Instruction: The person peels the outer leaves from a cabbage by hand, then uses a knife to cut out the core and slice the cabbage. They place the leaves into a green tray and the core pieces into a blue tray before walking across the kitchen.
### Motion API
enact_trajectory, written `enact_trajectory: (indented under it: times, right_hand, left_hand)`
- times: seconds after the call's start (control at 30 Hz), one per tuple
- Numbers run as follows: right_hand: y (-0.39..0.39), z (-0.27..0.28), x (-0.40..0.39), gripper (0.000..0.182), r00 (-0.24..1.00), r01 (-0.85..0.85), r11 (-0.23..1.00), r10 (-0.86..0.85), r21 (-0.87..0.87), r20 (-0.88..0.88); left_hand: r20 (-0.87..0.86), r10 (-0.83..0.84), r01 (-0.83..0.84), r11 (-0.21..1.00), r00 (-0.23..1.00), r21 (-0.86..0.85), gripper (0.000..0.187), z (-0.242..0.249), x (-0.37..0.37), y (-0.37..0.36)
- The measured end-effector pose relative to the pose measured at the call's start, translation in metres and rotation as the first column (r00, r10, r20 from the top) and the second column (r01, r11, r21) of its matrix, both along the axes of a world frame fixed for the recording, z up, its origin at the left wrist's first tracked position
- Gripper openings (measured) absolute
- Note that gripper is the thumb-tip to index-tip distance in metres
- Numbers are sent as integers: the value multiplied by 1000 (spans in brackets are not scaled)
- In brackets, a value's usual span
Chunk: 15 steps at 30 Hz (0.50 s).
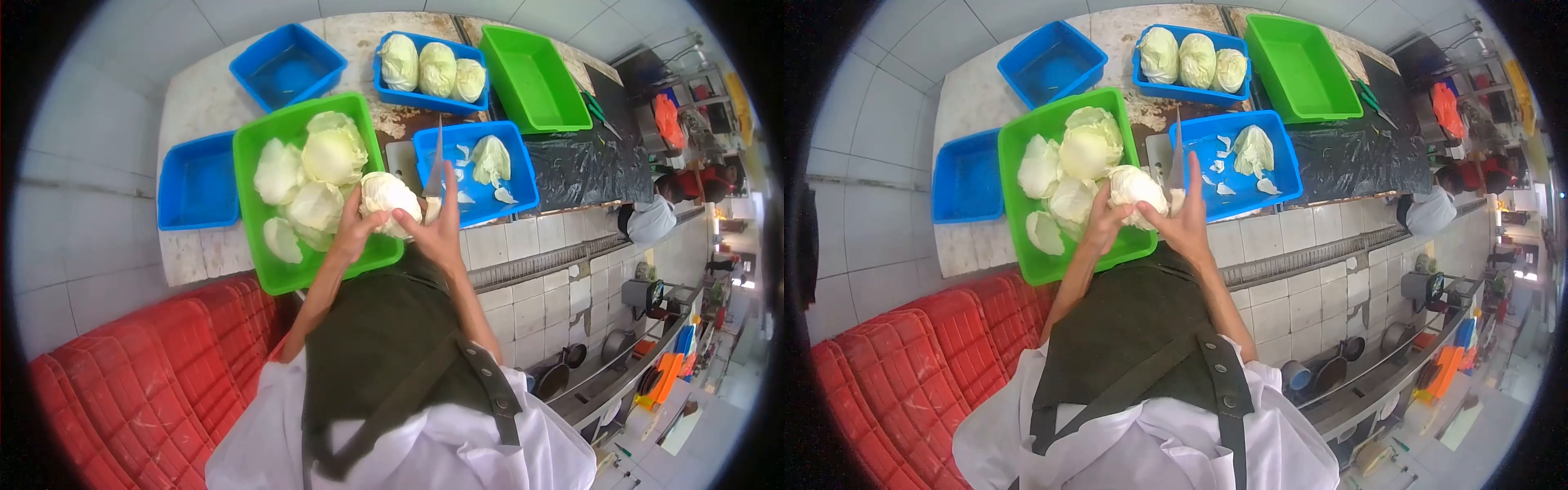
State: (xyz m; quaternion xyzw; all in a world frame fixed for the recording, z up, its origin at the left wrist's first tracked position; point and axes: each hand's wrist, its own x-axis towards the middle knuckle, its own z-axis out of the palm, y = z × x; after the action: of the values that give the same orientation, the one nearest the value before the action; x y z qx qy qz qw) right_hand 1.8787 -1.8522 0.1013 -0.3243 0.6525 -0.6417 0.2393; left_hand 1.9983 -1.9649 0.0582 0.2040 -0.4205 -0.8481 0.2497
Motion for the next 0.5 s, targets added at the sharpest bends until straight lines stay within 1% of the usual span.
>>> enact_trajectory:
  times: [0.03,0.07,0.13,0.17,0.23,0.27,0.33,0.37,0.4,0.43,0.47,0.5]
  right_hand:
    - [1,1,1,110,997,-14,999,16,-29,81]
    - [2,2,1,110,996,-18,1000,20,-24,85]
    - [3,3,1,110,999,-5,998,7,-60,33]
    - [3,2,1,110,999,-6,998,8,-55,33]
    - [3,-3,1,109,996,31,988,-18,-150,88]
    - [4,-7,-3,109,996,25,989,-12,-147,86]
    - [8,-6,-13,109,999,47,999,-48,5,22]
    - [10,-4,-18,109,999,41,999,-41,31,16]
    - [10,1,-17,109,999,33,999,-34,34,17]
    - [10,7,-16,99,999,22,998,-20,56,-26]
    - [10,14,-16,89,998,12,997,-7,77,-69]
    - [13,25,-17,89,998,9,997,-3,79,-70]
  left_hand:
    - [-46,-18,19,1000,999,18,72,-2,0,-1]
    - [-43,-14,15,1000,999,23,72,-4,0,-1]
    - [-91,-81,85,996,992,33,75,-8,-1,-3]
    - [-91,-80,83,996,993,38,75,-9,-2,-3]
    - [-111,-127,126,992,986,-16,78,-5,-3,-4]
    - [-114,-121,120,993,986,-14,78,-2,-3,-5]
    - [-22,-158,155,981,987,-119,83,3,-3,-4]
    - [-23,-149,146,982,989,-117,83,2,-4,-3]
    - [-20,-105,103,990,994,-93,85,2,-5,0]
    - [-17,-62,61,996,998,-70,88,1,-6,1]
    - [-17,-58,56,996,998,-68,88,-1,-5,1]
    - [-4,3,-4,996,1000,-95,88,-2,-4,0]
